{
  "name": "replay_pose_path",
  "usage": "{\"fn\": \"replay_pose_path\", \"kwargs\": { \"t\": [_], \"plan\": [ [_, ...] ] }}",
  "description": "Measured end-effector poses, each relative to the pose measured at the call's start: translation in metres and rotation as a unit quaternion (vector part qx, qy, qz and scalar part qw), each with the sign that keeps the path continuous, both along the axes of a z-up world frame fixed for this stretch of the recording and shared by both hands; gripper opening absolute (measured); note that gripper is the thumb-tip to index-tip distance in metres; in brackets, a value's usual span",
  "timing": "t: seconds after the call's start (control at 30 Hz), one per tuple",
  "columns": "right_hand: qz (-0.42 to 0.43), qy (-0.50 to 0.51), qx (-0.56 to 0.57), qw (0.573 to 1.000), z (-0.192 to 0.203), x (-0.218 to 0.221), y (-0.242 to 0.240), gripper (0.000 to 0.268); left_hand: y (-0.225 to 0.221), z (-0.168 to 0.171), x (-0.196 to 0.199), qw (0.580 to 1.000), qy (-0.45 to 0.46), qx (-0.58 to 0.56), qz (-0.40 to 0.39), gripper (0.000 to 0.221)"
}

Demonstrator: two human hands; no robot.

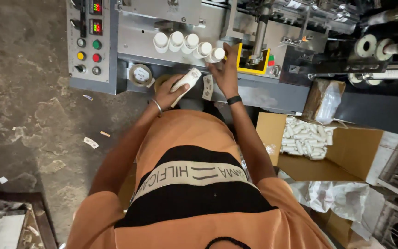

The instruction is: The recorder is packaging small white bottles into plastic bags and placing them into boxes in a manufacturing environment.

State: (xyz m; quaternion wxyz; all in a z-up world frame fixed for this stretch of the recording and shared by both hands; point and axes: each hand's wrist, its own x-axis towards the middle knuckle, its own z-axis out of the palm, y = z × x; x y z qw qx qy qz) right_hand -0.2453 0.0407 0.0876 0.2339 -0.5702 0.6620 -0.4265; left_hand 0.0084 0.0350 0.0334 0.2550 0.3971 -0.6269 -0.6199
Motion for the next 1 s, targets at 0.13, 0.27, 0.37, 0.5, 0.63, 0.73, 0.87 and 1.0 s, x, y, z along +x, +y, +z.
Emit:
{"fn": "replay_pose_path", "kwargs": {
  "t": [0.13, 0.27, 0.37, 0.5, 0.63, 0.73, 0.87, 1.0],
  "plan": [
    [-0.063, 0.064, -0.058, 0.994, 0.044, 0.018, 0.031, 0.067, -0.002, 0.033, -0.022, 0.996, 0.046, 0.080, 0.008, 0.059],
    [-0.018, -0.254, 0.042, 0.966, 0.043, 0.014, 0.048, 0.050, -0.006, 0.063, -0.037, 0.971, 0.146, 0.183, -0.040, 0.056],
    [-0.041, -0.138, 0.037, 0.989, 0.063, 0.008, 0.034, 0.043, -0.001, 0.029, -0.037, 0.986, 0.161, 0.029, -0.026, 0.051],
    [0.040, 0.200, 0.023, 0.979, 0.077, -0.003, 0.007, 0.033, 0.008, -0.016, -0.032, 0.987, 0.069, 0.119, 0.089, 0.047],
    [0.007, 0.150, -0.057, 0.987, 0.070, 0.012, 0.032, 0.038, 0.009, 0.022, -0.038, 0.958, 0.123, 0.242, 0.088, 0.047],
    [0.017, -0.212, -0.004, 0.977, 0.054, 0.018, 0.066, 0.051, 0.006, 0.064, -0.052, 0.908, 0.202, 0.366, -0.003, 0.050],
    [-0.057, -0.367, 0.111, 0.922, 0.015, -0.014, 0.102, 0.049, 0.018, 0.060, -0.079, 0.915, 0.156, 0.372, -0.029, 0.048],
    [-0.148, -0.353, 0.073, 0.921, 0.036, -0.043, 0.126, 0.046, 0.027, 0.084, -0.090, 0.899, 0.180, 0.394, -0.063, 0.055]
  ]
}}
